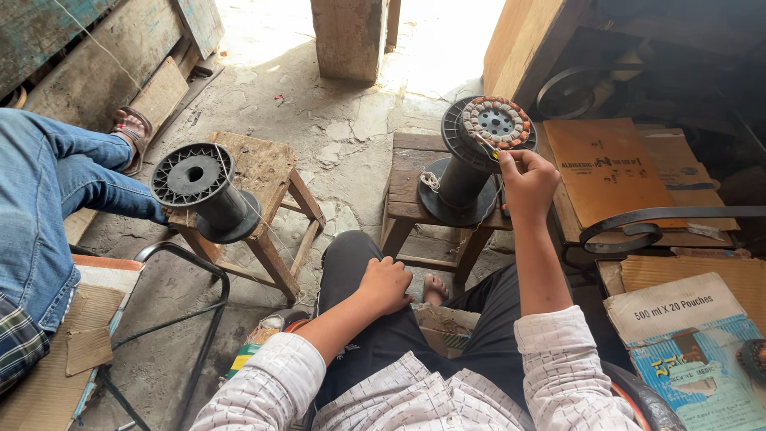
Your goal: The person winds white insulated wire around the slots of a motor stator using a yellow-handled screwdriver to guide and pack the wire. The person repeatedly pulls wire from a spool, threads it into the stator slots, and uses the screwdriver to push the wire down into place.
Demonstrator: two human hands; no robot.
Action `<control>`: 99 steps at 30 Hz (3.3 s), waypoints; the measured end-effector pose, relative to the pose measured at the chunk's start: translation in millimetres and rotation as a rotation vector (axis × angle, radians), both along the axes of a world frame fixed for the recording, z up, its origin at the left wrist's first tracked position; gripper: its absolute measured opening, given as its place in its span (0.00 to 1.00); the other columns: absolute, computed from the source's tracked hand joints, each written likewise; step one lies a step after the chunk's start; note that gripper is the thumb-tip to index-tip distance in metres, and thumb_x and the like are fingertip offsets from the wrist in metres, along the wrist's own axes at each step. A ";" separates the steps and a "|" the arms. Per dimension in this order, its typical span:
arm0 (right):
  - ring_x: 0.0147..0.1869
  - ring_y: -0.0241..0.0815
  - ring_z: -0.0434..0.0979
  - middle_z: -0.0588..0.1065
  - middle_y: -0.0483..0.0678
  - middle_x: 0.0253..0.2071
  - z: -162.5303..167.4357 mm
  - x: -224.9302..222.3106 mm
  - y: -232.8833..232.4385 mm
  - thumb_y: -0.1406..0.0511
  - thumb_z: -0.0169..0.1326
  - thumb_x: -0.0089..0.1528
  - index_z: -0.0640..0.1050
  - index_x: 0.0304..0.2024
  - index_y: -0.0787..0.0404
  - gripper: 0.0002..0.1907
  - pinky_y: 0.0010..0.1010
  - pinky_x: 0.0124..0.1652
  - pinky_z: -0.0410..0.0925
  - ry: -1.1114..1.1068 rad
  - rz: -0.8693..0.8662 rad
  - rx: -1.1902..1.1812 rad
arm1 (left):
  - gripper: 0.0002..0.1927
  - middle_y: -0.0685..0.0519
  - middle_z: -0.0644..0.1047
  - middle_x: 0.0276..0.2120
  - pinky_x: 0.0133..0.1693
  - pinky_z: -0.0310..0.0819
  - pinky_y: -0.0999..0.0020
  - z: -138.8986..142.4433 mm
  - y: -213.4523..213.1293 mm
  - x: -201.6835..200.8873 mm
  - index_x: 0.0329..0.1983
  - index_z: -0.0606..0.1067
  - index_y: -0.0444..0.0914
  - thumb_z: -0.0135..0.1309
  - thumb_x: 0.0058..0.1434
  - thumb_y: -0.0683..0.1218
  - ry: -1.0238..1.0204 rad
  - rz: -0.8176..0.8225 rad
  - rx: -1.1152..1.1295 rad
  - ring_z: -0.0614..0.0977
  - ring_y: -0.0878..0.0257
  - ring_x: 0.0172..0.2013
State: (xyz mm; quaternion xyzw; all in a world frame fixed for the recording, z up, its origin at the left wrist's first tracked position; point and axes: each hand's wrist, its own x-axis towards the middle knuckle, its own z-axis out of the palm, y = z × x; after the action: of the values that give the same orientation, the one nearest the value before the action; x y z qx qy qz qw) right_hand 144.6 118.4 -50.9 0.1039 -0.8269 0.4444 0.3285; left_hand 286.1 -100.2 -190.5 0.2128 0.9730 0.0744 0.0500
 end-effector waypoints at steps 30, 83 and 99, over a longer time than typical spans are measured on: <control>0.28 0.26 0.74 0.78 0.41 0.27 1.6 12.5 -24.4 0.63 0.62 0.65 0.83 0.38 0.67 0.10 0.20 0.30 0.67 -0.119 0.099 -0.295 | 0.22 0.52 0.78 0.43 0.46 0.68 0.54 5.4 -1.2 4.7 0.43 0.81 0.43 0.62 0.55 0.62 -0.028 0.008 -0.010 0.76 0.53 0.51; 0.28 0.27 0.73 0.77 0.42 0.26 -19.2 13.5 -46.4 0.64 0.60 0.68 0.83 0.39 0.68 0.11 0.21 0.30 0.65 -0.014 0.092 -0.388 | 0.21 0.52 0.79 0.41 0.45 0.68 0.54 -8.2 0.7 -6.7 0.40 0.81 0.42 0.63 0.54 0.62 0.002 -0.006 -0.002 0.76 0.53 0.50; 0.31 0.43 0.82 0.80 0.51 0.29 -15.4 -8.0 -27.7 0.65 0.62 0.67 0.82 0.38 0.65 0.08 0.33 0.35 0.71 0.164 -0.120 0.053 | 0.21 0.52 0.79 0.41 0.44 0.68 0.55 -10.1 3.7 -9.9 0.41 0.81 0.42 0.63 0.54 0.62 0.024 -0.016 -0.003 0.76 0.54 0.50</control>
State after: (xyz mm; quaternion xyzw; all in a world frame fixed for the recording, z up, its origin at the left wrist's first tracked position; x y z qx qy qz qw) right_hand 136.6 90.7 -66.4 0.0992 -0.8134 0.3918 0.4184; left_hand 276.3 -96.4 -200.6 0.2212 0.9719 0.0701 0.0389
